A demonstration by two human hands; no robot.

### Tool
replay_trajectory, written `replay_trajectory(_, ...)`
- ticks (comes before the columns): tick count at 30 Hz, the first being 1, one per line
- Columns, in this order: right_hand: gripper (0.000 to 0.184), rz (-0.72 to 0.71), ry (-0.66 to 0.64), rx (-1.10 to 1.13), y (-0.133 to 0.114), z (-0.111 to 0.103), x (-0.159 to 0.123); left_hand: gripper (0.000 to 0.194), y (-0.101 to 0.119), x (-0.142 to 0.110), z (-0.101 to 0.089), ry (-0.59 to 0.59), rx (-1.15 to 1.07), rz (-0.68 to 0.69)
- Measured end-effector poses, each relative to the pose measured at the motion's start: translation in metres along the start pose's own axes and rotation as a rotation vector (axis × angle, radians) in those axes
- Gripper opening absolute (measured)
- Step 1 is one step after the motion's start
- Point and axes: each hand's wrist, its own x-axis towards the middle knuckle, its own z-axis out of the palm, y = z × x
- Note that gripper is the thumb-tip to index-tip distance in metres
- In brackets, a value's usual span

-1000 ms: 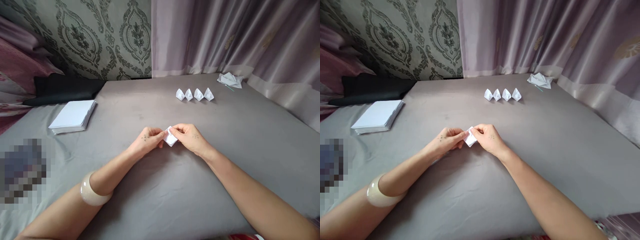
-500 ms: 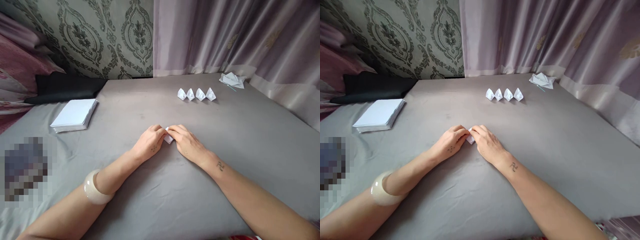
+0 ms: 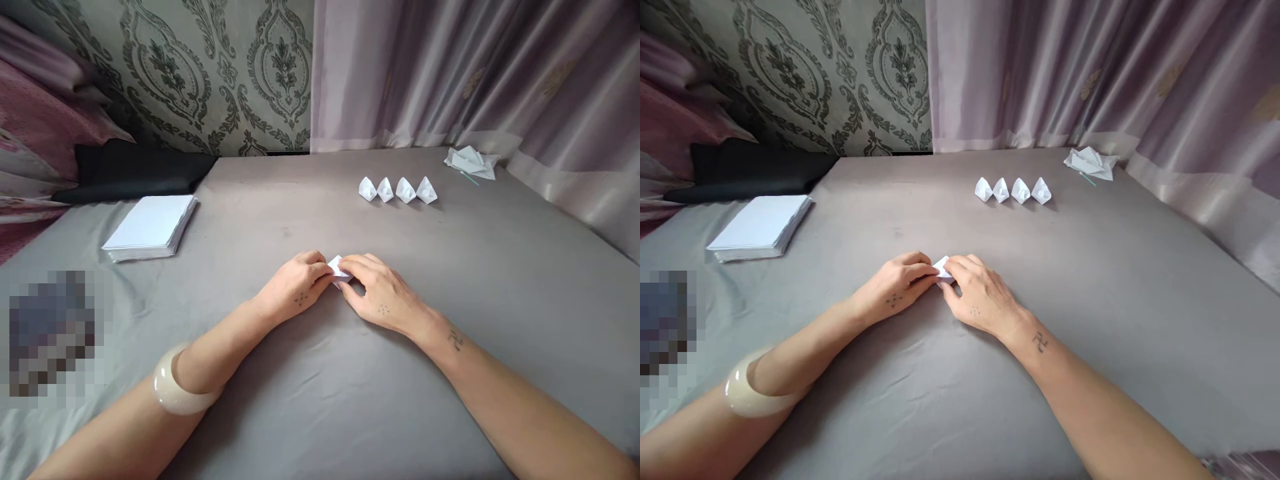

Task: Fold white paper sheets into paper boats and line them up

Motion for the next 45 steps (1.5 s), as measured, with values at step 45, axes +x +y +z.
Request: replay_trajectory(45,0.027,0.399,0.102,0.069,0.008,0.006,0.014,0.017,0.011,0.012,0.004,0.073,-0.171,-0.552)
